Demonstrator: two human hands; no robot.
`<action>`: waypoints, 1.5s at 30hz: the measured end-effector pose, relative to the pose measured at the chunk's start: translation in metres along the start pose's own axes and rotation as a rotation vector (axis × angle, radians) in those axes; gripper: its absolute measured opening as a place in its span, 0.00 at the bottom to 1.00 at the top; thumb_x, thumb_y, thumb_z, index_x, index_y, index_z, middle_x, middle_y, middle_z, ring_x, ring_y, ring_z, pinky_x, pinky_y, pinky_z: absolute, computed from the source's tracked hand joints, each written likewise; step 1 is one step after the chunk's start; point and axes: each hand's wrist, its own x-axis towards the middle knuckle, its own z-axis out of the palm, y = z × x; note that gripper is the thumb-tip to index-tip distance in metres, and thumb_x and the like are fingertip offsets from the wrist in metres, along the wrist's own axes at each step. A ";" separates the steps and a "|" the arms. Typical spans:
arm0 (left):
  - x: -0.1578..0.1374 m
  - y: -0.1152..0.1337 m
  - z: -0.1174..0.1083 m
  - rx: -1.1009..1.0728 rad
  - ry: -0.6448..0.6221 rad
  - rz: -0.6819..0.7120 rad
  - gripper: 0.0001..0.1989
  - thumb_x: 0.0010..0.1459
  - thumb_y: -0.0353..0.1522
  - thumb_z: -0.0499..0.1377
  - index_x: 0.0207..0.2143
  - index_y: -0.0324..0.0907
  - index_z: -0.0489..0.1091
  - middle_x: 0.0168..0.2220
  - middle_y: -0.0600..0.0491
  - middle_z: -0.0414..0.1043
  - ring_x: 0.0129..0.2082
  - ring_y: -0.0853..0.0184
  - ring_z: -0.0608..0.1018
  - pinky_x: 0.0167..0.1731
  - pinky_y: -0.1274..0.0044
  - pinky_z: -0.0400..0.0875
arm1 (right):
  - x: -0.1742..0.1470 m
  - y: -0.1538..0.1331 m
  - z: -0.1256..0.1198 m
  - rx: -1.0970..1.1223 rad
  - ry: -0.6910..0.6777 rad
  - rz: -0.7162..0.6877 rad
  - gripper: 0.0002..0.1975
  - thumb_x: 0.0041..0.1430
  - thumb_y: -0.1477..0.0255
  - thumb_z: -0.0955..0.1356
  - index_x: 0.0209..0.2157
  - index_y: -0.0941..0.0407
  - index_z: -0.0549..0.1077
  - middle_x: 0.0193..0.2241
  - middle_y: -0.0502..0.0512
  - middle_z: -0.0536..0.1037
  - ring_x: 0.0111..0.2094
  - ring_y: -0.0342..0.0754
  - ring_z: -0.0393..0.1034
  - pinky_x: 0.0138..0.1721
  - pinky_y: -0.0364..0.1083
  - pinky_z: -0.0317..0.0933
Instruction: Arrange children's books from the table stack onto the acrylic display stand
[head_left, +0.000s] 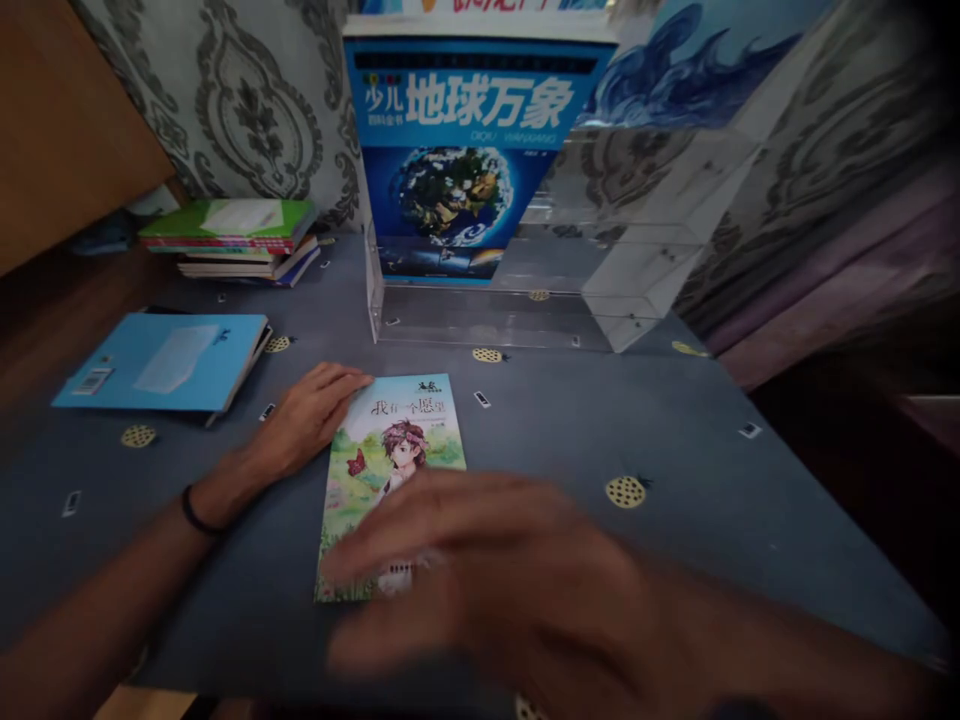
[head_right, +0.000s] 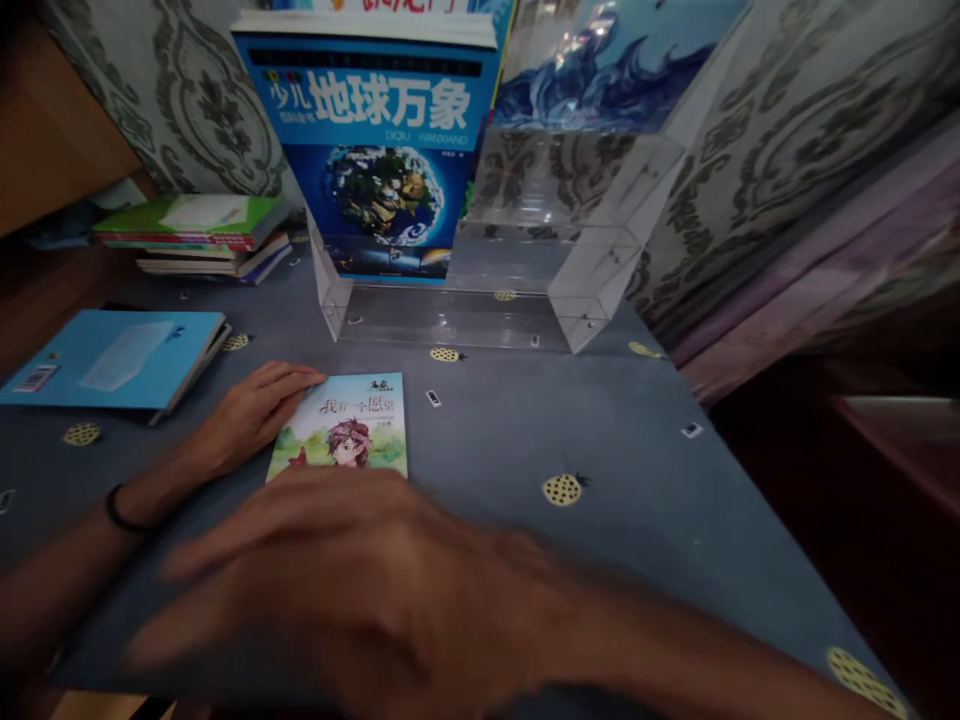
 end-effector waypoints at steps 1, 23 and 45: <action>0.000 0.001 -0.001 0.000 -0.001 -0.008 0.17 0.70 0.29 0.47 0.55 0.43 0.69 0.48 0.47 0.76 0.47 0.60 0.76 0.51 0.64 0.72 | 0.010 0.006 -0.003 -0.010 0.008 -0.007 0.23 0.70 0.62 0.63 0.64 0.49 0.65 0.65 0.58 0.66 0.67 0.55 0.56 0.68 0.64 0.47; -0.008 -0.013 0.000 0.150 -0.024 -0.092 0.19 0.63 0.21 0.48 0.52 0.38 0.70 0.47 0.42 0.74 0.47 0.56 0.74 0.49 0.62 0.72 | 0.036 0.066 0.004 -0.233 0.235 0.240 0.26 0.71 0.65 0.57 0.67 0.57 0.61 0.67 0.66 0.62 0.68 0.59 0.55 0.66 0.67 0.52; -0.009 -0.003 0.002 0.308 0.006 -0.167 0.11 0.64 0.24 0.49 0.39 0.40 0.71 0.40 0.45 0.72 0.42 0.57 0.72 0.44 0.66 0.70 | 0.032 0.039 0.020 -0.342 0.254 0.276 0.28 0.72 0.58 0.56 0.64 0.60 0.63 0.68 0.70 0.59 0.69 0.63 0.50 0.65 0.68 0.52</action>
